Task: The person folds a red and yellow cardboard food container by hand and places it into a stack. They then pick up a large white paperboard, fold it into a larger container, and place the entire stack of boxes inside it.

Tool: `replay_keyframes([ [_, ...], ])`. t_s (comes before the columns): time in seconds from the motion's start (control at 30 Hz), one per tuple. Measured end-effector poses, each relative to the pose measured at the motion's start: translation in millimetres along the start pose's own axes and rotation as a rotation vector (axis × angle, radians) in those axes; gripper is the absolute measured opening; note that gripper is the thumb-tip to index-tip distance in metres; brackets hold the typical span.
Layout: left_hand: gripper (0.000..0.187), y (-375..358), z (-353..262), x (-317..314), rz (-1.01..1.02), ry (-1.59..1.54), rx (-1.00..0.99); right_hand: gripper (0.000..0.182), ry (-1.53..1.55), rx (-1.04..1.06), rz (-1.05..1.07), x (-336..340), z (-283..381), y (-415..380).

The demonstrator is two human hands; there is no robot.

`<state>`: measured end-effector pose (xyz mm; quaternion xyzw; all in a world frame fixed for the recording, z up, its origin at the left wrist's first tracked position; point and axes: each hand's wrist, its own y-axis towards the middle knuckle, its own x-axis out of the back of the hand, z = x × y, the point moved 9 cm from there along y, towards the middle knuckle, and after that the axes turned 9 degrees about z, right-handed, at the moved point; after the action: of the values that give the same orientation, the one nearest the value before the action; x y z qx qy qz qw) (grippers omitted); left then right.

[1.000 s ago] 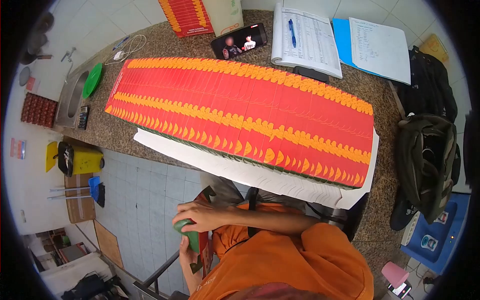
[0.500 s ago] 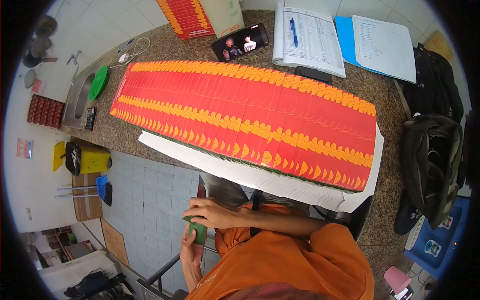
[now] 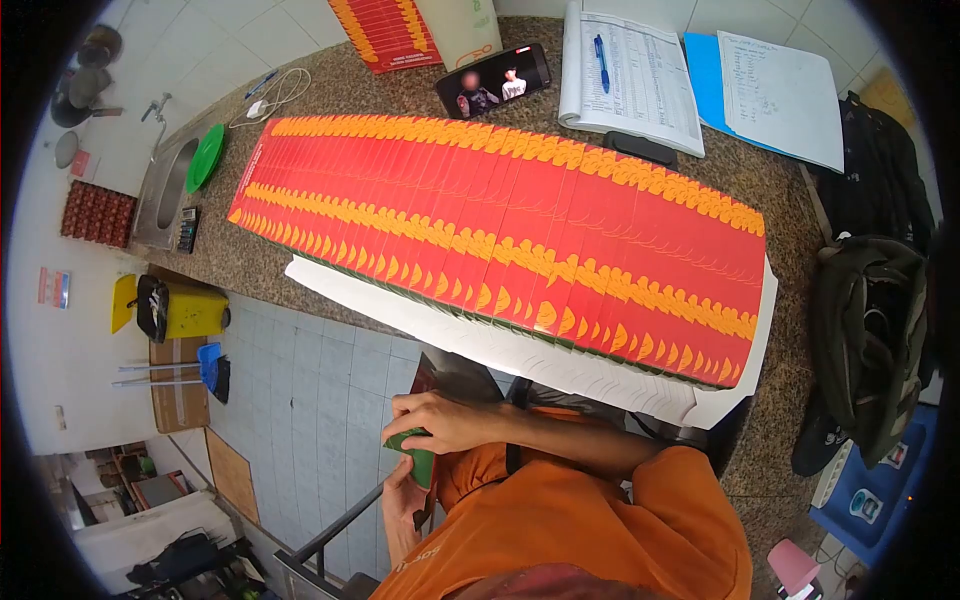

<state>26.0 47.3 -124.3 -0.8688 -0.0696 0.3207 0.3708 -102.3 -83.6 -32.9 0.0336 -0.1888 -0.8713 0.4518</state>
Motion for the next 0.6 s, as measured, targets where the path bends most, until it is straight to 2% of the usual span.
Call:
replay_keyframes([
  [0.17,0.039,2,13,4,0.032,-0.158,0.025,0.029,0.023,-0.047,0.006,0,-8,-4],
  [0.43,0.031,1,13,-18,0.189,-0.093,0.013,0.029,0.028,-0.085,-0.011,10,-6,-13],
  [0.57,0.03,-1,14,-23,0.177,-0.067,0.0,0.028,0.024,-0.069,0.008,8,-5,-19],
  [0.6,0.031,-3,11,-24,0.177,0.021,-0.024,0.028,0.031,-0.064,0.016,7,-5,-20],
])
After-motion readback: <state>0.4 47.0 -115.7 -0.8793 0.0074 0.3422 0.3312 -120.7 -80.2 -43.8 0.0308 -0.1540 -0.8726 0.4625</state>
